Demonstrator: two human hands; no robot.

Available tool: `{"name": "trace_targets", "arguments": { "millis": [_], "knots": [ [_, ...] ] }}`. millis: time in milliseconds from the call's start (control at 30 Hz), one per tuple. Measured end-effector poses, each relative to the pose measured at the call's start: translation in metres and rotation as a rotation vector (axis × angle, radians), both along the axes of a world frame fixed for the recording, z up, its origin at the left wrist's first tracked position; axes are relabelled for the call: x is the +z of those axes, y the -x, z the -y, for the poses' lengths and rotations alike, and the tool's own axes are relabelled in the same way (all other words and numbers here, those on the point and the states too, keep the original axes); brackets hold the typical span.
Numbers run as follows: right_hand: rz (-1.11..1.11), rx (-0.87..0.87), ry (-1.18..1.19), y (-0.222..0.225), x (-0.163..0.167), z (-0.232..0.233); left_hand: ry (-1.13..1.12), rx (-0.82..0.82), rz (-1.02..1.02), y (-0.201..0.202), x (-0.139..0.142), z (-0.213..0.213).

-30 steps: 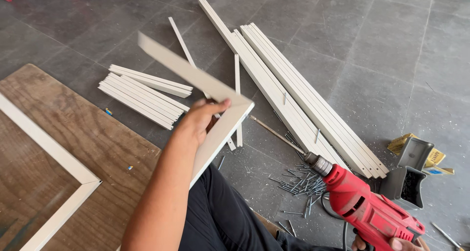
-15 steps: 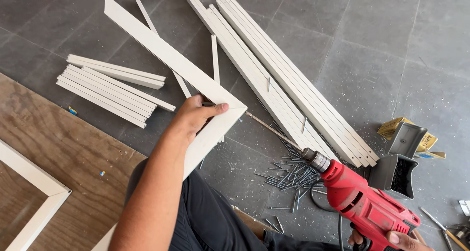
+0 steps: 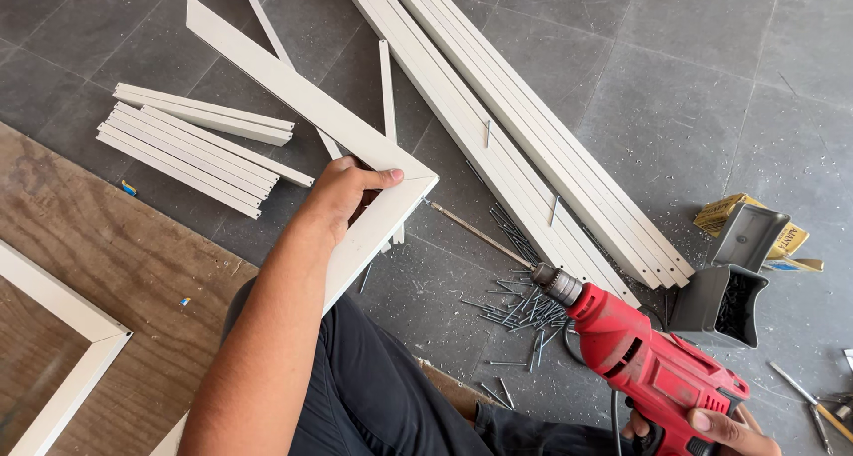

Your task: The person assembles a white frame by joining two pieces at a right angle and securing them with screws. They use a red corded drill to drive screws into pre-drilled holes, occasionally adjusting the pieces and checking alignment.

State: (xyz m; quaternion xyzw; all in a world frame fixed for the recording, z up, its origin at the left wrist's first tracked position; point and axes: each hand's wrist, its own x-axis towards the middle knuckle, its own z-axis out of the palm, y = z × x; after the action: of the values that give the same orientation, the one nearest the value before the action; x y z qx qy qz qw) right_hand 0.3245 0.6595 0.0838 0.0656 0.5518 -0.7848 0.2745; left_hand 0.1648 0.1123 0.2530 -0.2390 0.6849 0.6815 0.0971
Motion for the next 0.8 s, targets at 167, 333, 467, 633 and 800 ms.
{"name": "trace_targets", "arguments": {
  "millis": [167,333,467,633,800],
  "knots": [
    [-0.070,-0.013,0.058,0.000,0.025,0.024,0.006,-0.002,-0.011,0.000,-0.005,0.004],
    [-0.096,-0.108,0.053,-0.006,0.051,0.052,-0.007,-0.009,-0.045,0.001,-0.015,0.008],
    [0.014,-0.305,0.058,-0.015,0.054,0.074,0.022,0.011,-0.003,0.002,-0.020,0.011],
    [-0.073,-0.135,0.130,-0.008,0.038,0.064,-0.016,0.036,-0.020,0.003,-0.021,0.014],
    [-0.059,-0.134,0.067,-0.007,0.020,0.055,0.054,0.043,0.017,0.004,-0.024,0.013]
  ]
}}
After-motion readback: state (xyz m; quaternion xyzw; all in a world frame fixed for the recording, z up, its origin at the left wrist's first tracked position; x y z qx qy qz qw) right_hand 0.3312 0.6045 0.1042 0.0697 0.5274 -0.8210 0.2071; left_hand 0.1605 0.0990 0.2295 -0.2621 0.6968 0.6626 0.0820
